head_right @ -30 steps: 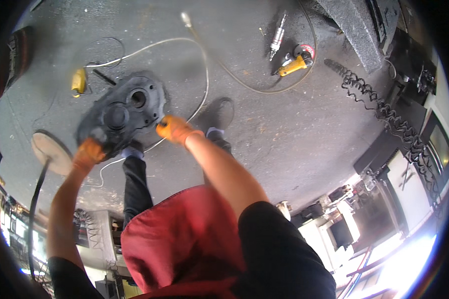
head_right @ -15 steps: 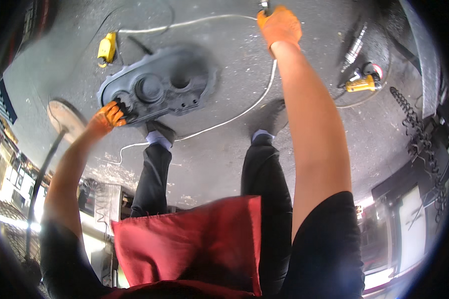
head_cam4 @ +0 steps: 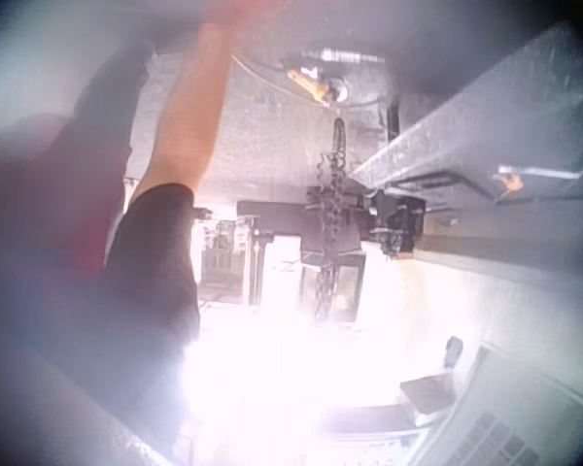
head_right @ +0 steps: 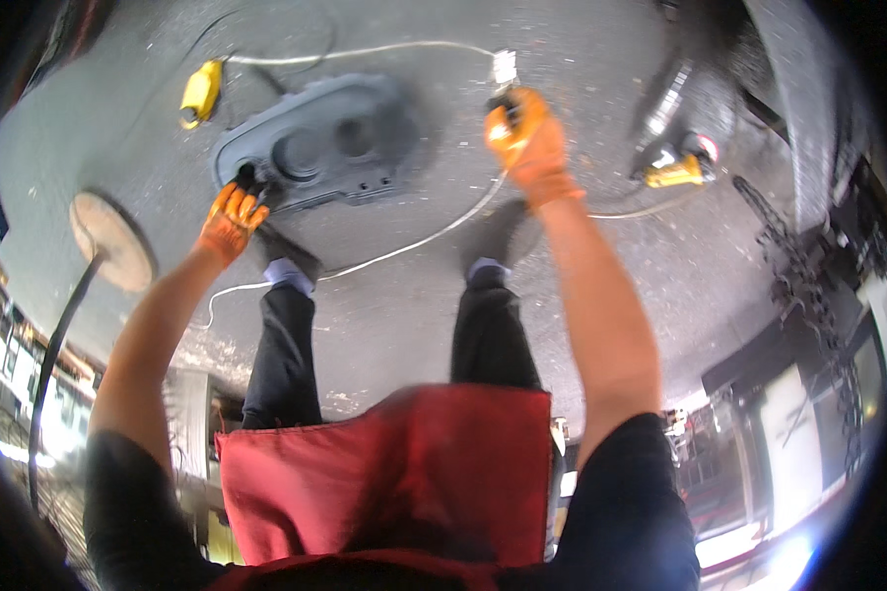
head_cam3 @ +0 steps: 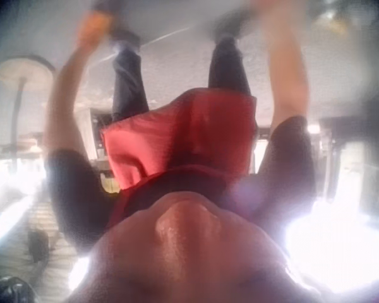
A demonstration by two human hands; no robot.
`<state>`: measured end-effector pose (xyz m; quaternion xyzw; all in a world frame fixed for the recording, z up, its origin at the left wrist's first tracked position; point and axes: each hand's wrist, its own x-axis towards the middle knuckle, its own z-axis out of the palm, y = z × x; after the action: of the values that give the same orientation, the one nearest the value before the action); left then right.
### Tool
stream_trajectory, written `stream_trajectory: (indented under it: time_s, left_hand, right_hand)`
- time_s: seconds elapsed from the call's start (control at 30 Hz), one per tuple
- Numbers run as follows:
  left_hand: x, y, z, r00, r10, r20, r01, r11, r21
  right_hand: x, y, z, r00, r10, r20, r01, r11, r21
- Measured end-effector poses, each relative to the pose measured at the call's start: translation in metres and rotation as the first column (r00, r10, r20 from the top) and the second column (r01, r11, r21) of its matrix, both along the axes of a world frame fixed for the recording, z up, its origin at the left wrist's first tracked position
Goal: The person holds a black metal component and uses a pneumatic die grinder to polish various interior and exterior surfaces. The person turns the part over several times to reach different sections before placing it back on the floor.
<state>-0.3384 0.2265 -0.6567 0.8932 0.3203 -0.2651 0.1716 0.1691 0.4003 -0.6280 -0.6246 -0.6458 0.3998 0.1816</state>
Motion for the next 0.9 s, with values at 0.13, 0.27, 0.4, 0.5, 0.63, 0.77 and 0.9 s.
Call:
stream_trajectory:
  time_s: [0.13, 0.27, 0.4, 0.5, 0.63, 0.77, 0.9]
  left_hand:
    - [0.129, 0.034, 0.086, 0.598, 0.756, -0.267, -0.767, 0.443, -0.464]
    - [0.235, 0.01, 0.084, -0.276, 0.921, -0.273, -0.18, -0.329, -0.927]
    - [0.341, 0.07, 0.093, -0.605, 0.603, -0.52, 0.165, -0.545, -0.822]
    - [0.36, 0.075, 0.085, -0.571, 0.668, -0.478, 0.145, -0.491, -0.859]
    - [0.378, 0.094, 0.098, -0.351, 0.886, -0.305, 0.005, -0.323, -0.946]
    - [0.39, 0.122, 0.124, -0.281, 0.901, -0.33, -0.069, -0.362, -0.93]
    - [0.385, 0.106, 0.12, -0.264, 0.958, -0.116, -0.03, -0.128, -0.991]
  right_hand:
    - [-0.023, -0.061, 0.062, 0.995, -0.036, -0.094, 0.02, 0.987, -0.162]
    - [-0.044, -0.101, 0.093, 0.993, 0.045, -0.113, -0.062, 0.986, -0.153]
    - [0.015, -0.067, 0.093, 0.973, 0.23, 0.011, -0.224, 0.955, -0.196]
    - [0.109, 0.005, 0.041, 0.929, -0.203, 0.31, 0.308, 0.889, -0.34]
    - [0.262, 0.089, -0.067, 0.719, -0.333, 0.609, 0.649, 0.636, -0.418]
    - [0.28, 0.1, -0.106, 0.659, -0.289, 0.694, 0.662, 0.661, -0.354]
    - [0.255, 0.051, -0.101, 0.678, -0.722, 0.137, 0.6, 0.436, -0.671]
